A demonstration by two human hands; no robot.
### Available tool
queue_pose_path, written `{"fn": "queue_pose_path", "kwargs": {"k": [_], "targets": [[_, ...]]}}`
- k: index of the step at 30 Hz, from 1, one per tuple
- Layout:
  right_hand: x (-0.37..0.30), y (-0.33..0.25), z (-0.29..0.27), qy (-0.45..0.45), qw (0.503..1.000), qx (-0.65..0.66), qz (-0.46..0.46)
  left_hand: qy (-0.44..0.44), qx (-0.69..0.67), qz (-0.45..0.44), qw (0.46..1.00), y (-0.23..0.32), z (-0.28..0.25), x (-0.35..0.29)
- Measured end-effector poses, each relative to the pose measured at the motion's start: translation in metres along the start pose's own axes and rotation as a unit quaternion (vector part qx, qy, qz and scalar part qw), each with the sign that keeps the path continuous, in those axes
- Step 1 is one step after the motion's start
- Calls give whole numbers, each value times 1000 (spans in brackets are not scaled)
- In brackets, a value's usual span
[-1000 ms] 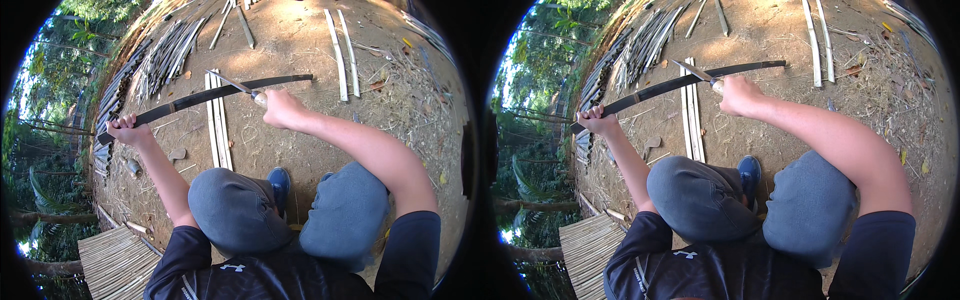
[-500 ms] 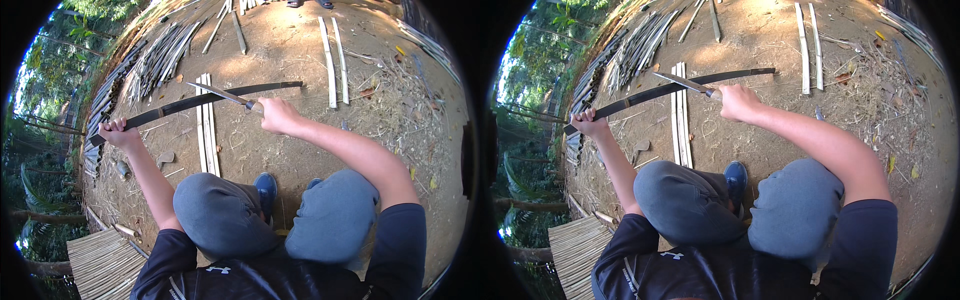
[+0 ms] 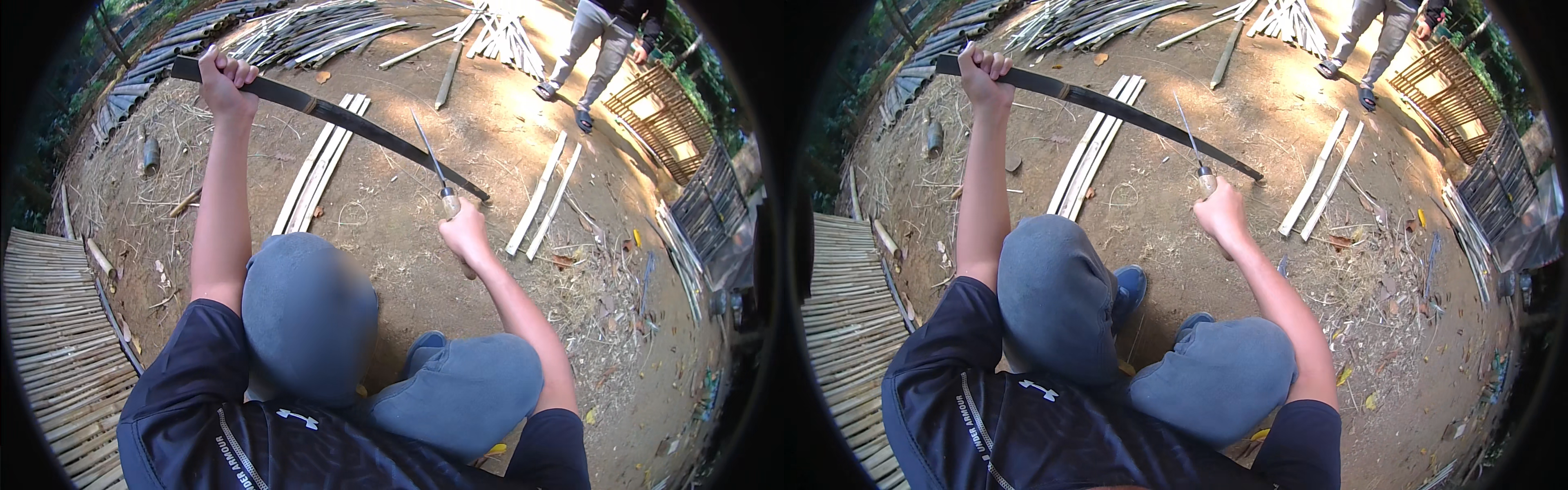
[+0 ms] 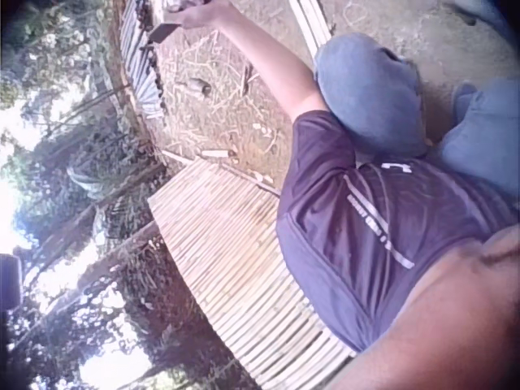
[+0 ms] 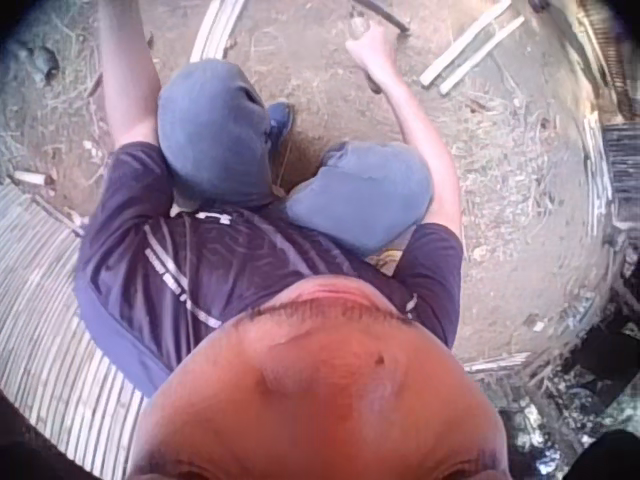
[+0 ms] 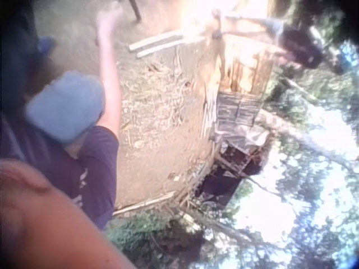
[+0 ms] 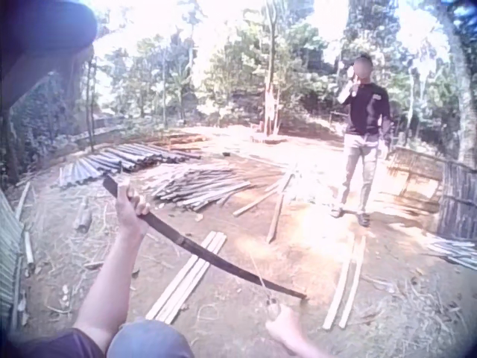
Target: The person shaves strips of wood with a machete.
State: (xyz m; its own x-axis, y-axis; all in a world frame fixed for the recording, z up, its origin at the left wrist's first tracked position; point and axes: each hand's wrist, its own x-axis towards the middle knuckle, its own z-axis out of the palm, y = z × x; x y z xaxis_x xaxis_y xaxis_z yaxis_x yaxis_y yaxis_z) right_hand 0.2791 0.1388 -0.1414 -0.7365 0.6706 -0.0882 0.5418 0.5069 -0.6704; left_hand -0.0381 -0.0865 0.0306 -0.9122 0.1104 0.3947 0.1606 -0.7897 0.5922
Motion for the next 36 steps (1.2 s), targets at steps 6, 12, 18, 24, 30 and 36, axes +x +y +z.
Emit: {"fn": "queue_pose_path", "kwargs": {"k": [6,12,18,24,30,36], "targets": [[11,18,14,18,999,-23,22,-7,14,17,1000,12,5,0],[4,1,20,19,1000,-2,-4,35,23,30,999,5,8,1],[38,45,32,36,996,-47,67,86,27,26,996,-2,-2,6],[45,79,43,45,994,-38,88,132,45,23,990,-6,3,4],[41,101,56,34,992,0,120,82,44,21,995,1,-14,9],[79,205,37,40,967,-10,251,7,11,-11,1000,0,-10,11]]}}
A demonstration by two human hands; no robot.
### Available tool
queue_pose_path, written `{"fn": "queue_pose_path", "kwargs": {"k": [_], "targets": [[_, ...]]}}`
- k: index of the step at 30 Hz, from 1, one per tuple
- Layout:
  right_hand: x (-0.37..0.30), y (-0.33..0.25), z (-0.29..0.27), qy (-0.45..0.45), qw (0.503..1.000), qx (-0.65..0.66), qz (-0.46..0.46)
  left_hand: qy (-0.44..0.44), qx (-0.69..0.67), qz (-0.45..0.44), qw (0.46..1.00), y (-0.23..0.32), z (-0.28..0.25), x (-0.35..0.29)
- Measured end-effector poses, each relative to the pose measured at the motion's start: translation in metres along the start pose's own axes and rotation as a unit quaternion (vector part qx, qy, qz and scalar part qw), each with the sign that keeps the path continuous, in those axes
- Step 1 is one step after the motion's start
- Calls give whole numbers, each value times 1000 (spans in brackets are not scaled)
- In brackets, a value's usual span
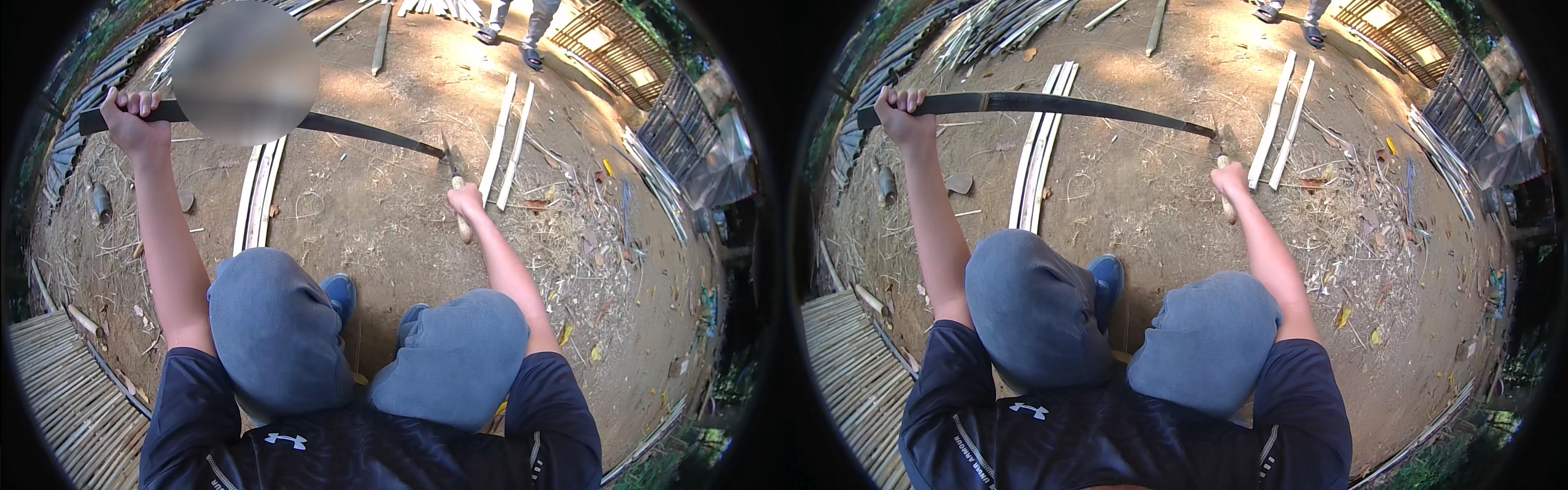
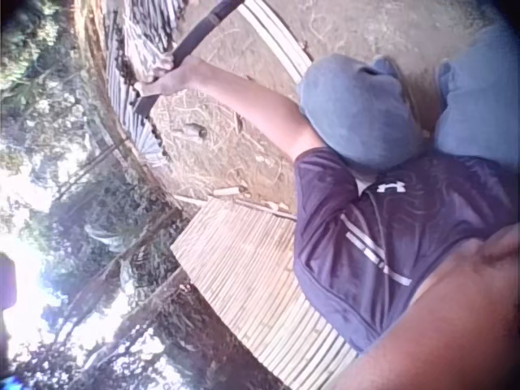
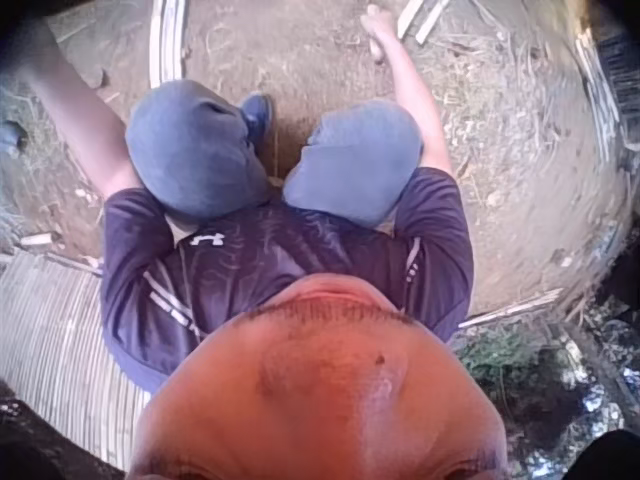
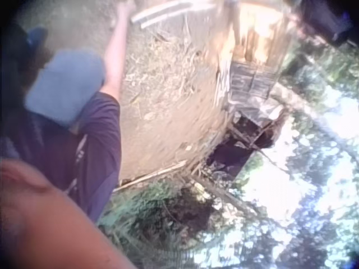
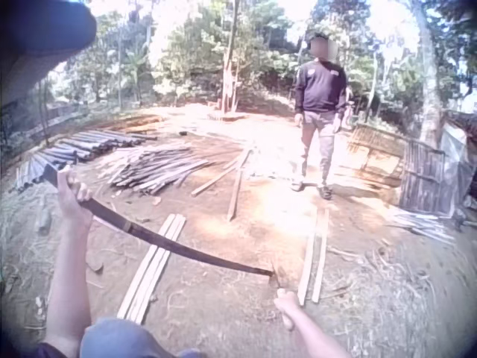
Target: The person shaves strips of wood with a machete.
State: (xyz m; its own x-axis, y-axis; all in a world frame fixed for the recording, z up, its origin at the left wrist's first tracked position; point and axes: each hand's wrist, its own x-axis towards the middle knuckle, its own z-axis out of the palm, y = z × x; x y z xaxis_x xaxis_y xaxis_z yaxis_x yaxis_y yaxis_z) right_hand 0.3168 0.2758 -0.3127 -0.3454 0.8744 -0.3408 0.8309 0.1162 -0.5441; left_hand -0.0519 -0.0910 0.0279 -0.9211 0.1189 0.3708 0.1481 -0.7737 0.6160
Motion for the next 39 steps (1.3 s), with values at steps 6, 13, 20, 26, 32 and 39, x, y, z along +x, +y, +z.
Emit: {"fn": "queue_pose_path", "kwargs": {"k": [6,13,20,26,32,39], "targets": [[-38,1,-8,1,991,123,-47,-151,-58,-51,985,11,-16,16],[-96,-40,-33,-23,989,22,-144,-47,13,-21,999,-16,3,-11],[-166,-107,-57,-112,966,21,-234,2,37,14,999,-15,17,-25],[-143,-72,-16,-43,986,-5,-162,51,53,26,997,-13,4,-20],[-146,-63,-3,-40,988,41,-146,59,56,16,997,-14,4,-19],[-86,-24,13,-9,998,0,-61,28,28,17,999,-18,-1,-6]]}}
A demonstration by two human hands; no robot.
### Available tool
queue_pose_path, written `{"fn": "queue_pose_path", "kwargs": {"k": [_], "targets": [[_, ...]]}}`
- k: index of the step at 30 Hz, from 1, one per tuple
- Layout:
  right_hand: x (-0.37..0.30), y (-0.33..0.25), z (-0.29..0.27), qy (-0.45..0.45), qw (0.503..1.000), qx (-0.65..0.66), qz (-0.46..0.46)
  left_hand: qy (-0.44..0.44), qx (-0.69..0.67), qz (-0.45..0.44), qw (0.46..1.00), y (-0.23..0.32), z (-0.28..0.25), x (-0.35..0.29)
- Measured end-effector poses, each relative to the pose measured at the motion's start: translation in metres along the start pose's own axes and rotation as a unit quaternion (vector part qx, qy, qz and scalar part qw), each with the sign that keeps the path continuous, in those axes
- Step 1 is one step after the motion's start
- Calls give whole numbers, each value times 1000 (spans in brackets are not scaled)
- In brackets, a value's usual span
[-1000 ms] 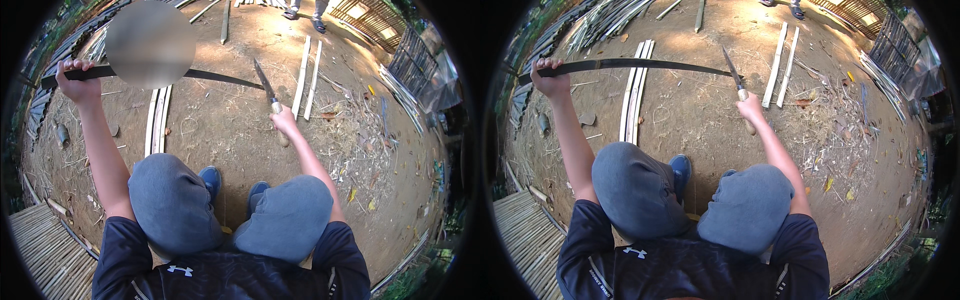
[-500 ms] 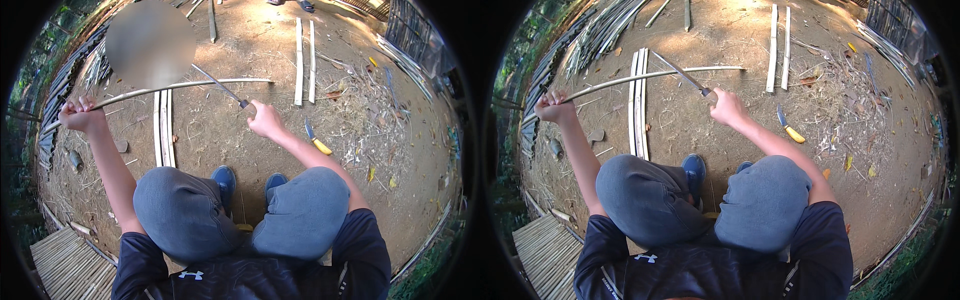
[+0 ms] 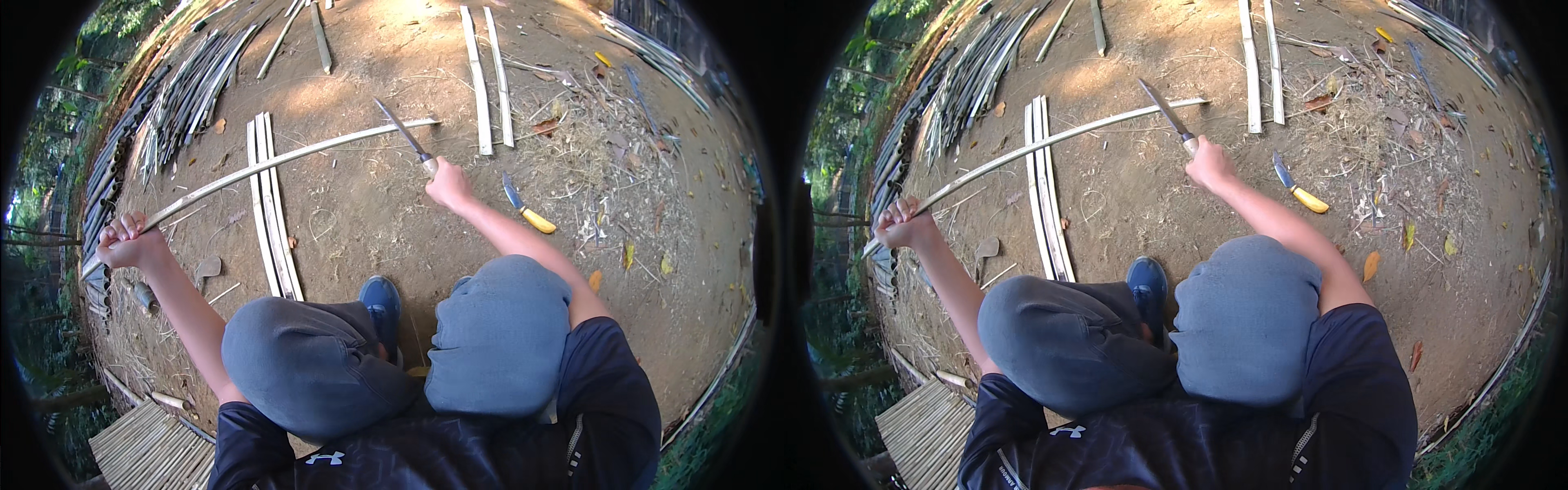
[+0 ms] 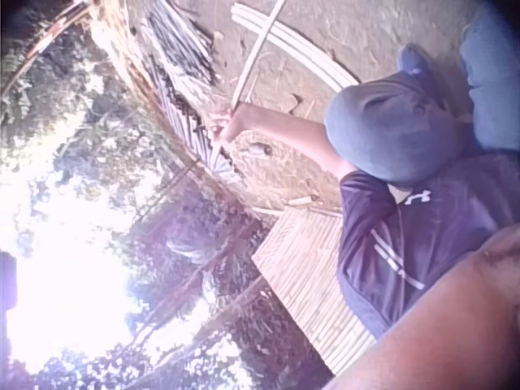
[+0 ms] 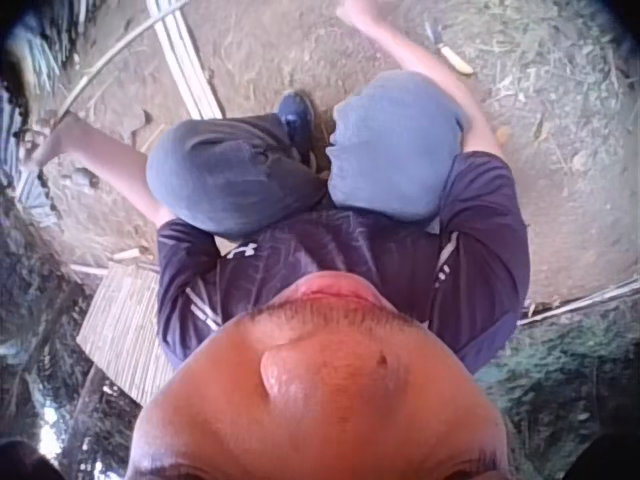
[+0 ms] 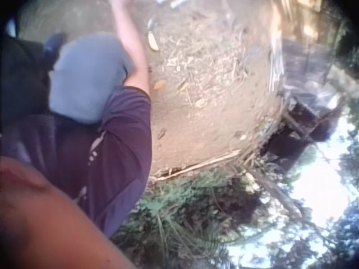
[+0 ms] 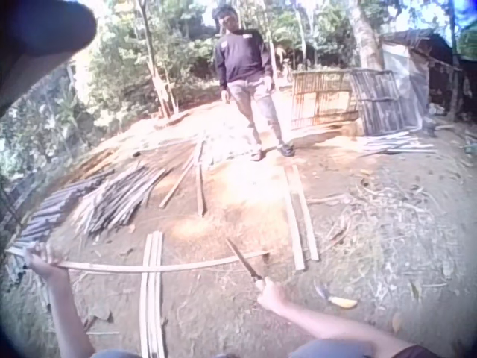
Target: The person shaves strips of wood with a machete.
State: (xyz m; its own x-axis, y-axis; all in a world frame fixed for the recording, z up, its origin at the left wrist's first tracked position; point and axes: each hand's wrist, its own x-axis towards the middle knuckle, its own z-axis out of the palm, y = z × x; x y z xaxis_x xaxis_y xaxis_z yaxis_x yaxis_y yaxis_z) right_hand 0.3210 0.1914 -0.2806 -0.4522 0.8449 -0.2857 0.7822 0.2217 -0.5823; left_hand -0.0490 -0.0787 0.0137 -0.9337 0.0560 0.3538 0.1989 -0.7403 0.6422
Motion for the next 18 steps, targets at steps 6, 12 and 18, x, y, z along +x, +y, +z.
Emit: {"fn": "queue_pose_path", "kwargs": {"k": [6,12,18], "targets": [[-10,4,13,-11,998,53,-29,-30,-20,-14,999,0,4,-2],[-21,11,13,-14,996,22,-82,-141,-32,-33,989,0,-14,8],[19,57,-9,71,990,60,102,-75,52,-57,994,-13,9,-9]]}}
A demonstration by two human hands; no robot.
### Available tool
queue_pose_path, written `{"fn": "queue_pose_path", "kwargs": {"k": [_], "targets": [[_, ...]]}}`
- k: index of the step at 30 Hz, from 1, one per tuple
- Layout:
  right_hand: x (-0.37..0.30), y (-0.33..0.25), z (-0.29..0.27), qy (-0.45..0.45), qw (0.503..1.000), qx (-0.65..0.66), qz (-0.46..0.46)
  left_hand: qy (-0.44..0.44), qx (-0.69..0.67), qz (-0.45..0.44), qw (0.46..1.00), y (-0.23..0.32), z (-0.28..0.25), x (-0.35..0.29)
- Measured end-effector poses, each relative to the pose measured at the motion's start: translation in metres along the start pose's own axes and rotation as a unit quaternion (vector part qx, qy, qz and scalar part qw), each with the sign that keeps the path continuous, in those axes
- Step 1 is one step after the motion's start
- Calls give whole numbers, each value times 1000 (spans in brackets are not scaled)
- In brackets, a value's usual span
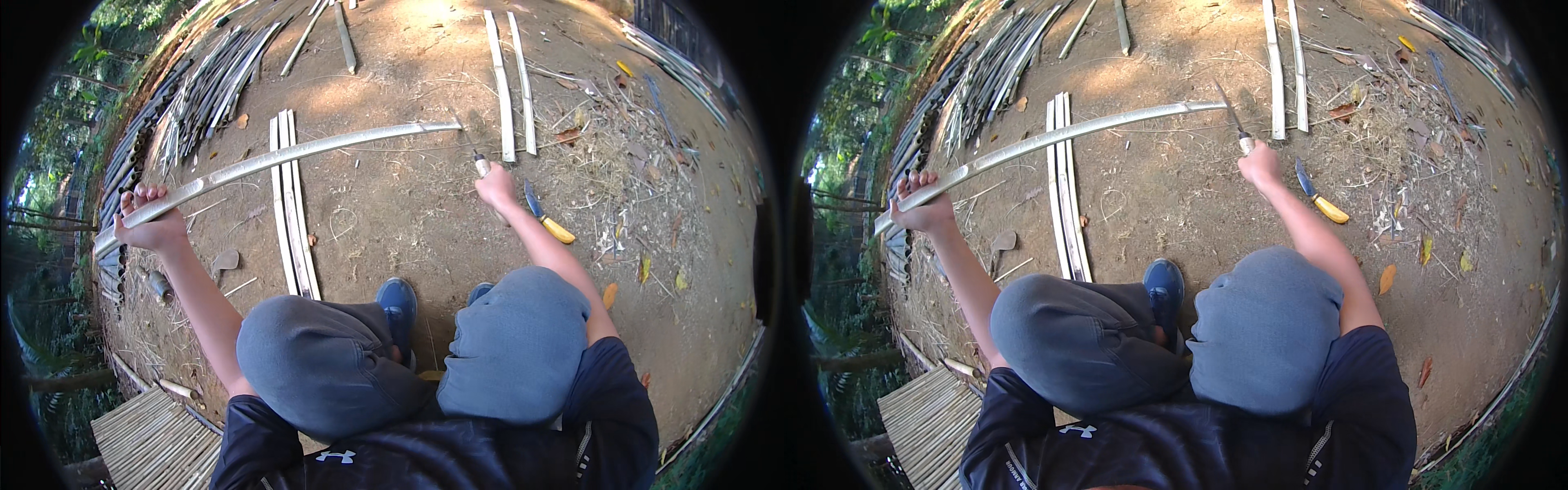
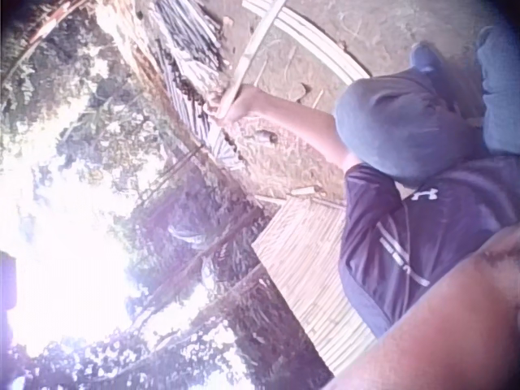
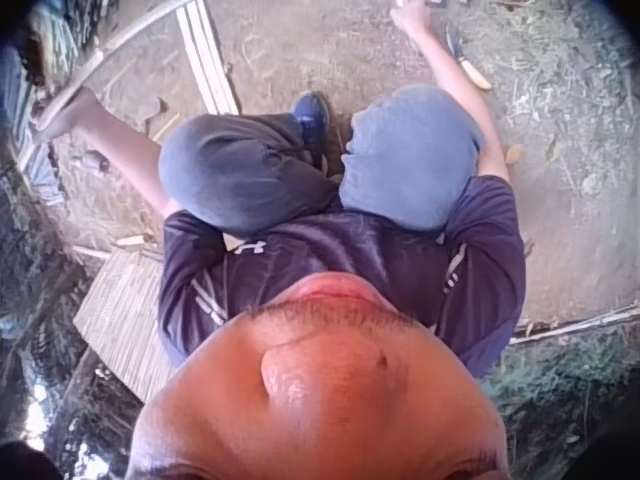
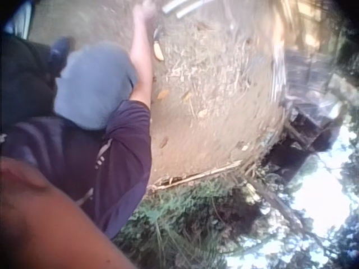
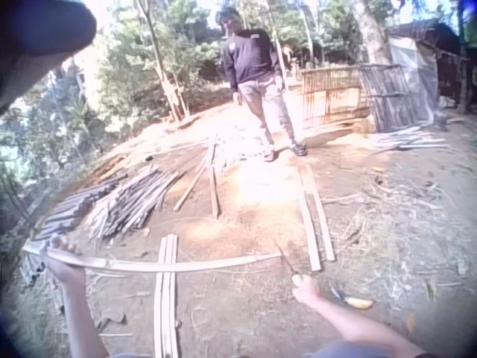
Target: The person shaves strips of wood with a machete.
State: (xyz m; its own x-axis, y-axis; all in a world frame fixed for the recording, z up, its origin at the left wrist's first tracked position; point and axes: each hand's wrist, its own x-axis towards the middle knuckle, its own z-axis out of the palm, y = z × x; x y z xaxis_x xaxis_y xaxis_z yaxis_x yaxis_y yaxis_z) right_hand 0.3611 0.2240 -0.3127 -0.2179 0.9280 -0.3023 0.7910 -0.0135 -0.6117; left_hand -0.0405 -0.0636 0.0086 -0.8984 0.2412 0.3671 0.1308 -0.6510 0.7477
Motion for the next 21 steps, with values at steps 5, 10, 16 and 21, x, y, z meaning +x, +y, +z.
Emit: {"fn": "queue_pose_path", "kwargs": {"k": [5,10,16,21], "targets": [[2,-2,-15,31,999,33,-24,102,32,56,993,8,18,-1],[-14,-49,-45,-14,990,87,-108,60,52,16,997,3,4,5],[-99,-157,-101,-138,961,106,-214,-49,-96,12,994,9,39,-26],[-164,-219,-125,-255,915,111,-291,-18,-93,28,995,11,50,-45]]}}
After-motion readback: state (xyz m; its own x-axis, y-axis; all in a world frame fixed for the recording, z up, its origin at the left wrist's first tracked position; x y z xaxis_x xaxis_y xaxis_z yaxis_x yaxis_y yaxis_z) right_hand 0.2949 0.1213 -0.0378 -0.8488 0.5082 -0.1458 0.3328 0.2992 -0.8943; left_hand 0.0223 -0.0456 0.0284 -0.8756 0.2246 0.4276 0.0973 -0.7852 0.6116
